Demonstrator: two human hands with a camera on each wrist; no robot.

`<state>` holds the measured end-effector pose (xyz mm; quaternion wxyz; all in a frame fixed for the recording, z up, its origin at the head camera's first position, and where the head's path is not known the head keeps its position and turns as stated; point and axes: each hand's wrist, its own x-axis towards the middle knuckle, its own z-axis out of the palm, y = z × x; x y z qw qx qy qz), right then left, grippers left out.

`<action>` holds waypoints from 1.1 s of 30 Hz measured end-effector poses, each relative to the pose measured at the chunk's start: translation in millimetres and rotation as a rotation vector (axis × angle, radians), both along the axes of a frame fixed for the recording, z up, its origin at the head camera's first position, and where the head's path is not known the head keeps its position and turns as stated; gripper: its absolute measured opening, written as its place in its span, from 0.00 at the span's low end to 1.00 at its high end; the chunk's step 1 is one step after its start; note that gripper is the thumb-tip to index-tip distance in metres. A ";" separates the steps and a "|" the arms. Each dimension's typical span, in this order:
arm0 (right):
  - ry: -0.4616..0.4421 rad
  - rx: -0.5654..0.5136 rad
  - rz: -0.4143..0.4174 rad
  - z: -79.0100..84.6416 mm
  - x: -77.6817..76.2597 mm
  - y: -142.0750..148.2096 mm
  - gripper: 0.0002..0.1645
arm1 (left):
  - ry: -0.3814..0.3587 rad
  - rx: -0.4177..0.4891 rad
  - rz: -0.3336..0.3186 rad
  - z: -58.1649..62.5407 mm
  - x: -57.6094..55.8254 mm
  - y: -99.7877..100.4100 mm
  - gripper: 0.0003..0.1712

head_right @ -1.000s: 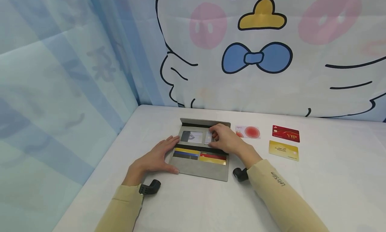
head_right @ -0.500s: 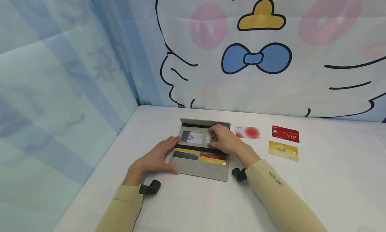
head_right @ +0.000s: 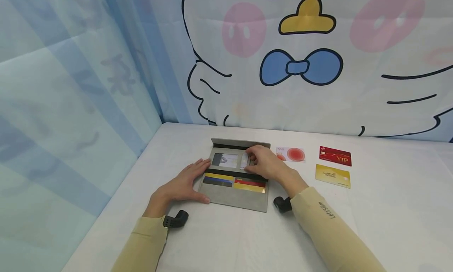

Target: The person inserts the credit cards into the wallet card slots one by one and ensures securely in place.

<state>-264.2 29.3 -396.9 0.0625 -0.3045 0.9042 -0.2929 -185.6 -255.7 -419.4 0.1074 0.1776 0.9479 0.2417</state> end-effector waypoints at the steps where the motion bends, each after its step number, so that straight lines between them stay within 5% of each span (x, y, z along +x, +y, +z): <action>1: 0.004 0.002 -0.002 -0.3 -0.3 1.4 0.31 | -0.003 0.001 -0.001 0.3 -0.3 0.3 0.66; 33: -0.011 -0.024 -0.140 2.8 6.4 61.2 0.35 | 0.017 0.017 -0.016 -2.5 -0.3 -0.5 0.67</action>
